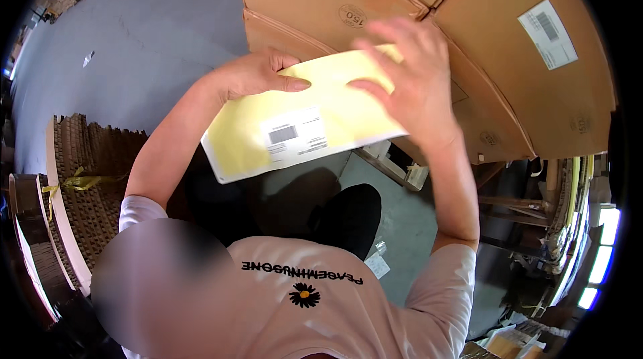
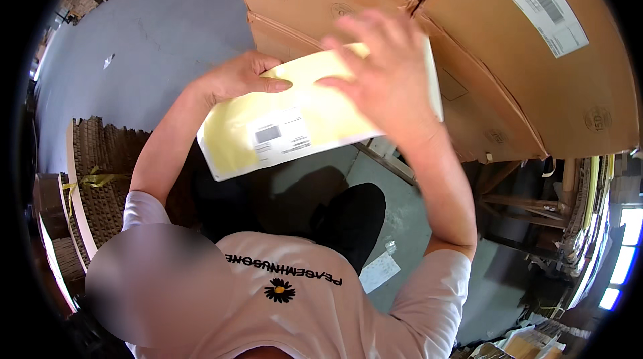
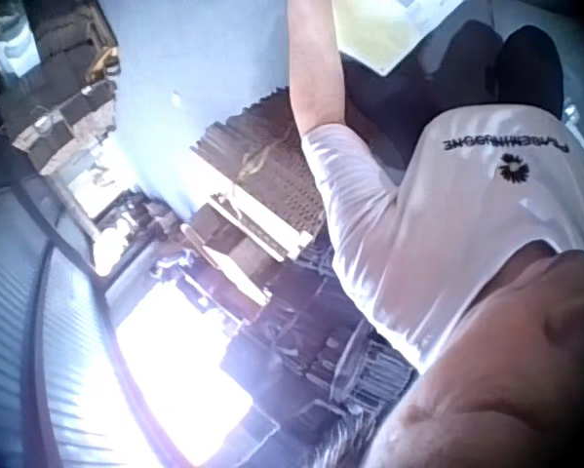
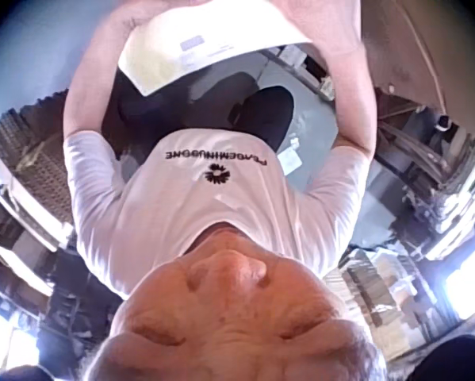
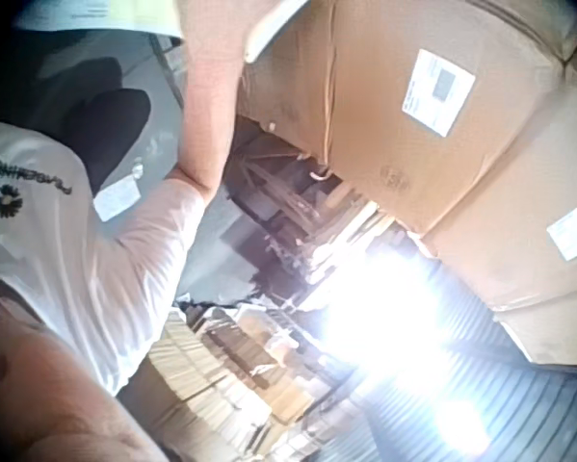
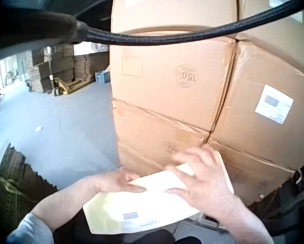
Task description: The person folds flat cardboard sheets into box shapes, secures the seams with a handheld tape dispenser, and then applies shipping labels to the finished boxes. The person handles cardboard, tape, and labels throughout the process.
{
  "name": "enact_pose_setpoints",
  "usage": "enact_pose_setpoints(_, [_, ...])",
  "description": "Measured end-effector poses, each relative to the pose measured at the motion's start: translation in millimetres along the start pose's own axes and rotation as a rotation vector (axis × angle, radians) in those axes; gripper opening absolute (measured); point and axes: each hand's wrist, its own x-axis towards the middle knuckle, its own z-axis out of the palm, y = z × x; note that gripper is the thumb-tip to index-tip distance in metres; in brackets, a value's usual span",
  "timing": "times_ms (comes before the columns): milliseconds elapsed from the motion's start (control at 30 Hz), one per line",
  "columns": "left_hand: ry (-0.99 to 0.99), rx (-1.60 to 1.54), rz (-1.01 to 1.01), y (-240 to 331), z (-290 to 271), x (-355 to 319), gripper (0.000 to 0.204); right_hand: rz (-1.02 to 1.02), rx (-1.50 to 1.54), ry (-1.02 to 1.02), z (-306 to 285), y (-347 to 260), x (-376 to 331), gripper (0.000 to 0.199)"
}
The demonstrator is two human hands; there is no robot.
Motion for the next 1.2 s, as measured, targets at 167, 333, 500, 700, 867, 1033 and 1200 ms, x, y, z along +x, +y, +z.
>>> enact_pose_setpoints(167, [-0.085, -0.433, 0.076, -16.5, -2.5, -11.9, 0.048, 0.018, 0.306, -0.084, 42.0, -52.1, -16.0, 0.041])
enact_pose_setpoints(333, [-0.163, -0.825, 0.082, -27.7, 4.1, -21.5, 0.055, 0.051, 0.398, 0.064, 54.0, -54.3, -6.4, 0.037])
enact_pose_setpoints(500, [-0.139, -0.927, 0.164, -33.1, 10.5, -23.4, 0.059, 0.055, 0.495, 0.206, 59.5, -55.5, 3.2, 0.029])
enact_pose_setpoints(700, [-0.138, -0.729, 0.14, -41.8, -5.0, -23.2, 0.058, 0.175, 0.469, 0.101, 60.0, -66.9, 12.5, 0.029])
enact_pose_setpoints(867, [-0.178, -0.822, 0.147, -50.5, -2.3, -21.7, 0.047, 0.133, 0.491, 0.115, 75.1, -64.4, 12.6, 0.028])
enact_pose_setpoints(1033, [-0.182, -0.868, 0.172, -55.1, 3.6, -28.4, 0.044, -0.04, 0.486, 0.268, 90.1, -59.9, 4.8, 0.028])
enact_pose_setpoints(1200, [-0.24, -1.179, 0.207, -56.6, 9.9, -33.1, 0.045, -0.139, 0.381, 0.35, 75.4, -70.2, 6.8, 0.028])
